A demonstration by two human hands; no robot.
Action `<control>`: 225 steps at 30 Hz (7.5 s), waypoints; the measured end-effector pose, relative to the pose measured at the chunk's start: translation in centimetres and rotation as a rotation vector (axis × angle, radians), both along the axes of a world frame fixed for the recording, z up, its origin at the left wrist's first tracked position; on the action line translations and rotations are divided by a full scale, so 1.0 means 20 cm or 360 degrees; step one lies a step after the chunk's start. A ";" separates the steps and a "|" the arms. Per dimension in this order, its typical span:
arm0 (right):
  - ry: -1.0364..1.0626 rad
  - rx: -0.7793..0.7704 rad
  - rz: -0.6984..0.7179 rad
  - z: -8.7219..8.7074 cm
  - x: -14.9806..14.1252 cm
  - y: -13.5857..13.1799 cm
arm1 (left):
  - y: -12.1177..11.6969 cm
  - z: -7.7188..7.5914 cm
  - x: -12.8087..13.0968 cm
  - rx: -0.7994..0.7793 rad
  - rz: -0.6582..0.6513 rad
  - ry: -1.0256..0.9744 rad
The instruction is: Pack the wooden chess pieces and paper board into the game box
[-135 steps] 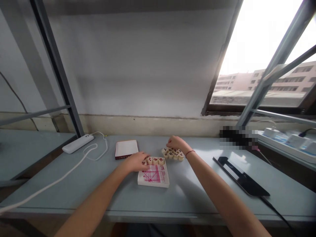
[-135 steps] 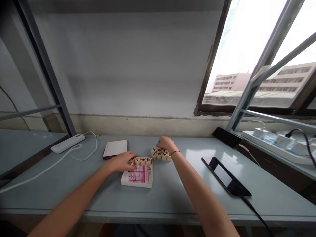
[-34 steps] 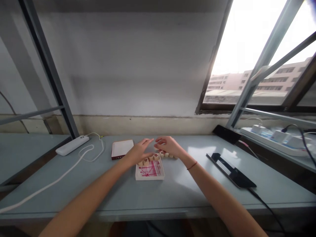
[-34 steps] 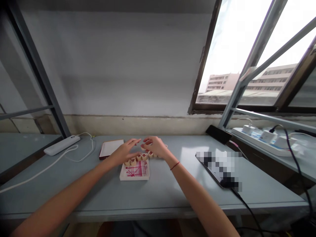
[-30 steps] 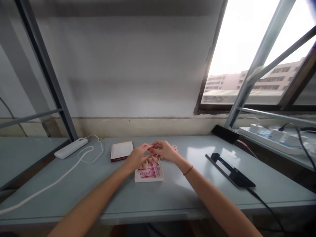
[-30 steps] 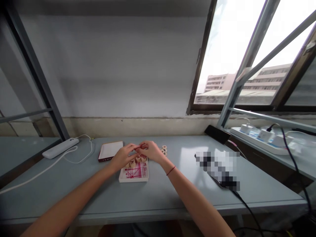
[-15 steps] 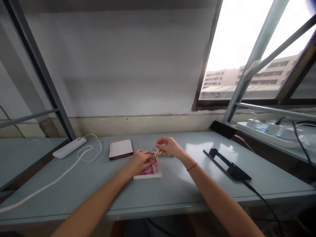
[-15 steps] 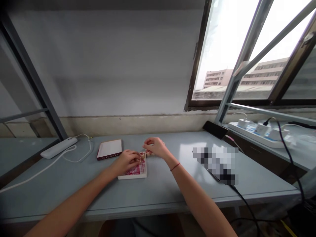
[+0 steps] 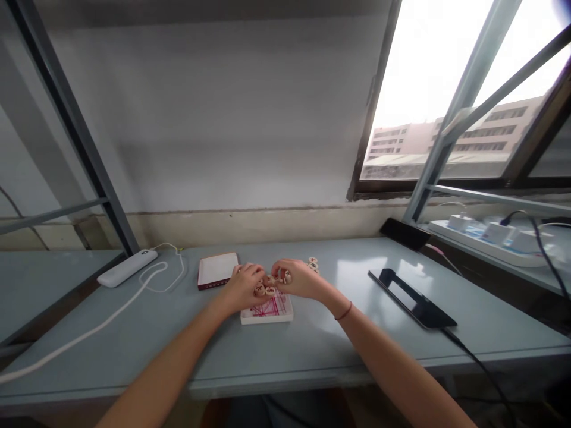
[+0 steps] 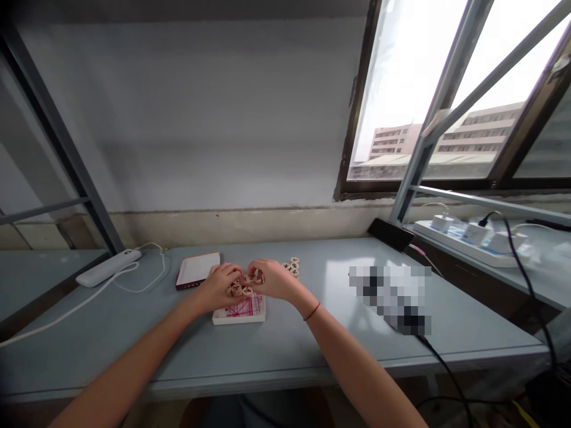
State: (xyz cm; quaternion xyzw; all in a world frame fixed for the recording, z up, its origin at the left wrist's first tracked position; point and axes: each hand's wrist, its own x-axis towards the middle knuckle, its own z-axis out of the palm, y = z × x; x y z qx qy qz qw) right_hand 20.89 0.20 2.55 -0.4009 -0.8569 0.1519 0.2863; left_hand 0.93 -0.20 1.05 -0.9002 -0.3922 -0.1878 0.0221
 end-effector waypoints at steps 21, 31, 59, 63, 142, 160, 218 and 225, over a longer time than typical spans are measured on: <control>-0.0507 0.0012 -0.0593 -0.13 0.44 0.34 | 0.04 -0.09 -0.02 -0.0260 -0.0132 -0.0047; -0.0509 -0.0387 -0.0548 -0.15 0.47 0.37 | 0.04 -0.08 -0.02 -0.0280 -0.0126 -0.0045; 0.1063 -0.0859 0.0035 -0.06 0.05 0.11 | -0.01 -0.01 0.05 -0.0025 -0.0083 -0.0285; 0.1112 -0.0739 -0.0075 -0.06 0.06 0.12 | -0.04 -0.02 0.08 0.0013 -0.0346 -0.0049; -0.0461 -0.0287 -0.0809 -0.13 -0.01 0.25 | 0.03 0.01 -0.11 -0.0593 0.0102 0.0244; 0.0703 -0.0569 -0.0062 -0.01 -0.08 0.02 | 0.01 0.07 0.01 -0.0273 -0.0058 -0.0539; -0.0184 0.0037 -0.0318 0.02 0.25 0.03 | -0.16 -0.04 -0.14 0.0171 -0.0441 -0.0007; -0.0550 -0.0272 -0.0512 -0.01 0.31 0.05 | -0.15 -0.06 -0.11 0.0205 -0.0377 0.0089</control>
